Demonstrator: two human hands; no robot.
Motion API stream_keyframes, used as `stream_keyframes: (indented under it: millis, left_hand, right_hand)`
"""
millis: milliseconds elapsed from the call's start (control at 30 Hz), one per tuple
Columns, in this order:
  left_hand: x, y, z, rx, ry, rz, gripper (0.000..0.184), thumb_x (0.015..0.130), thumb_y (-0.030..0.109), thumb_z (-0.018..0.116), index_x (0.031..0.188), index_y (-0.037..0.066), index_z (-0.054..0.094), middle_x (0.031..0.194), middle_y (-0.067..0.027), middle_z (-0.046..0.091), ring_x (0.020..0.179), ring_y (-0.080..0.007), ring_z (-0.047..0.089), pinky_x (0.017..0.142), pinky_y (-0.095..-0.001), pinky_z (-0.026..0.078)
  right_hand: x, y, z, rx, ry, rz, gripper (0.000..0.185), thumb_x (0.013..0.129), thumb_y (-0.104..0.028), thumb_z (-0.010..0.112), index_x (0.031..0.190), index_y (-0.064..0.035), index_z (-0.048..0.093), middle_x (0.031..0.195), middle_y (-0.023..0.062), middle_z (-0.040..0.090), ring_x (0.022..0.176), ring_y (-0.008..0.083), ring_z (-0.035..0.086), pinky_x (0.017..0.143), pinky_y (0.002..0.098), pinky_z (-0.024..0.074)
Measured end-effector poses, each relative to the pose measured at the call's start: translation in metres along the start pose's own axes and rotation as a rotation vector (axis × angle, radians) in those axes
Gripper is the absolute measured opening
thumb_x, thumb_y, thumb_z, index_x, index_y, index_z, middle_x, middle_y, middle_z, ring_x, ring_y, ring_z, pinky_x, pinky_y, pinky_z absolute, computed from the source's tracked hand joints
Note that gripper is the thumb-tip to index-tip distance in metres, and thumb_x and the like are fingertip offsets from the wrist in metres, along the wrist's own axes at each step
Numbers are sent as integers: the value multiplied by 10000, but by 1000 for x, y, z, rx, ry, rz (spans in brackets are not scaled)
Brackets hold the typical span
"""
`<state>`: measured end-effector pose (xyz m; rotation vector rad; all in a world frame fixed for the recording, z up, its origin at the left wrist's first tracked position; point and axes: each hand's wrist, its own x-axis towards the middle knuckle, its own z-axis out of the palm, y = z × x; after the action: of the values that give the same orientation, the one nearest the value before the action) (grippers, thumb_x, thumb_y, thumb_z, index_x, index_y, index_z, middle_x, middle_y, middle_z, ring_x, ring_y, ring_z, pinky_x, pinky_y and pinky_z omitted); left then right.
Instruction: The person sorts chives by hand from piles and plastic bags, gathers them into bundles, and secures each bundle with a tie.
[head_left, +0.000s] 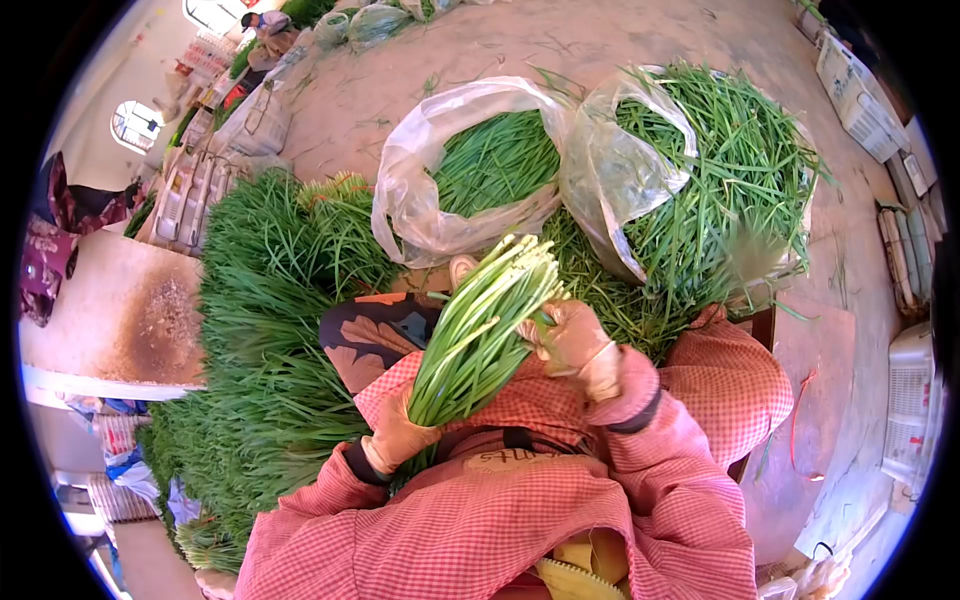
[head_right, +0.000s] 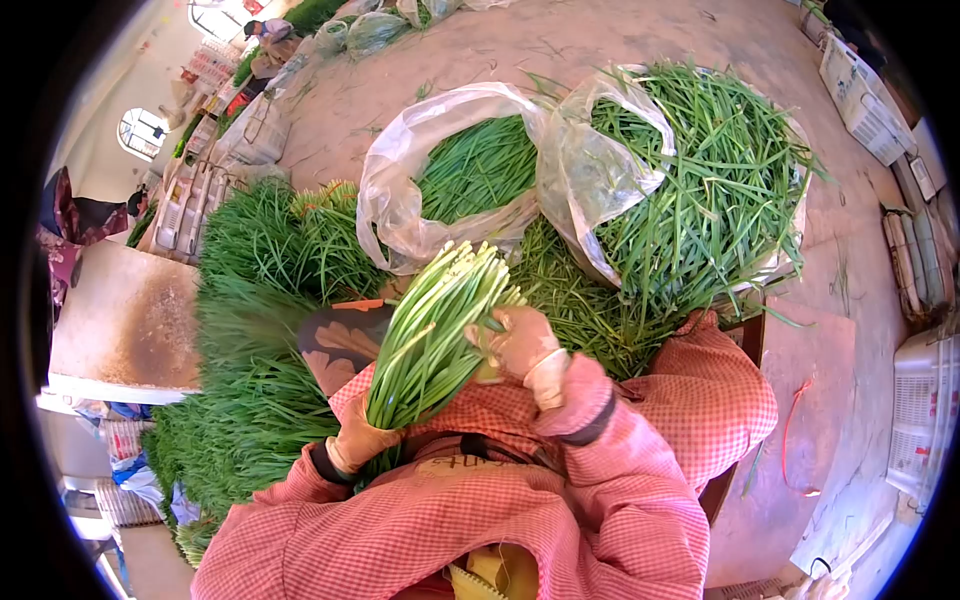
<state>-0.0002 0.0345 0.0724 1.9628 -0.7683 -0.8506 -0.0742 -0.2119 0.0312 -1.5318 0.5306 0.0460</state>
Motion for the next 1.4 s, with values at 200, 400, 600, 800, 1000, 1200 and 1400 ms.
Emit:
stream_keyframes:
  millis: [200, 400, 600, 800, 1000, 1200, 1400]
  left_hand:
    - [12, -14, -28, -302, -269, -30, 592, 607, 1, 686, 1153, 26, 459, 1023, -63, 575, 812, -145, 572, 677, -253, 477]
    - [-1, -41, -54, -582, -437, -253, 550, 644, -5, 691, 1147, 28, 470, 1021, -80, 564, 876, -141, 551, 697, -250, 474]
    - [-19, -61, -34, -860, -486, -417, 420, 651, 100, 691, 1030, 17, 530, 907, -95, 567, 689, -132, 528, 577, -231, 444]
    - [-18, -55, -25, -925, -577, -485, 403, 661, 143, 664, 1010, 29, 500, 844, -51, 501, 634, -115, 467, 541, -223, 395]
    - [-27, -61, -29, -984, -519, -494, 429, 668, 138, 668, 1042, 31, 489, 859, -54, 503, 667, -124, 468, 568, -228, 391]
    - [-20, -67, -30, -725, -566, -356, 385, 678, 135, 683, 1010, 24, 522, 857, -47, 533, 720, -119, 481, 603, -229, 399]
    - [-29, -51, -28, -667, -359, -300, 363, 701, 74, 654, 1041, 13, 540, 919, -85, 586, 782, -152, 551, 657, -245, 462]
  right_hand:
    - [-3, 5, 1, 590, -77, -52, 152, 834, -146, 533, 837, 3, 563, 634, 99, 607, 452, 114, 526, 362, 174, 343]
    - [-8, 9, -91, 730, 255, -290, 340, 817, -242, 556, 1001, 40, 513, 886, 133, 604, 685, 146, 574, 574, 223, 465]
    - [5, 40, -95, -101, 474, -181, 1142, 625, -459, 714, 1317, 53, -37, 1384, 249, 64, 1296, 287, 80, 1043, 307, 139]
    - [4, 34, -27, 394, -469, 62, 488, 779, -413, 573, 1029, 2, 509, 702, 42, 539, 526, 98, 486, 422, 202, 360]
    - [7, 49, -84, 555, 325, -329, 296, 846, -234, 523, 1056, -26, 523, 731, 8, 550, 435, 60, 429, 410, 180, 367]
    - [30, 35, -49, -57, -284, -101, 338, 817, -99, 532, 1151, -58, 498, 1121, 132, 539, 635, 141, 545, 630, 274, 475]
    - [20, 34, -83, 99, 337, -319, 163, 859, -105, 464, 915, -22, 592, 706, 18, 566, 497, 52, 458, 447, 175, 379]
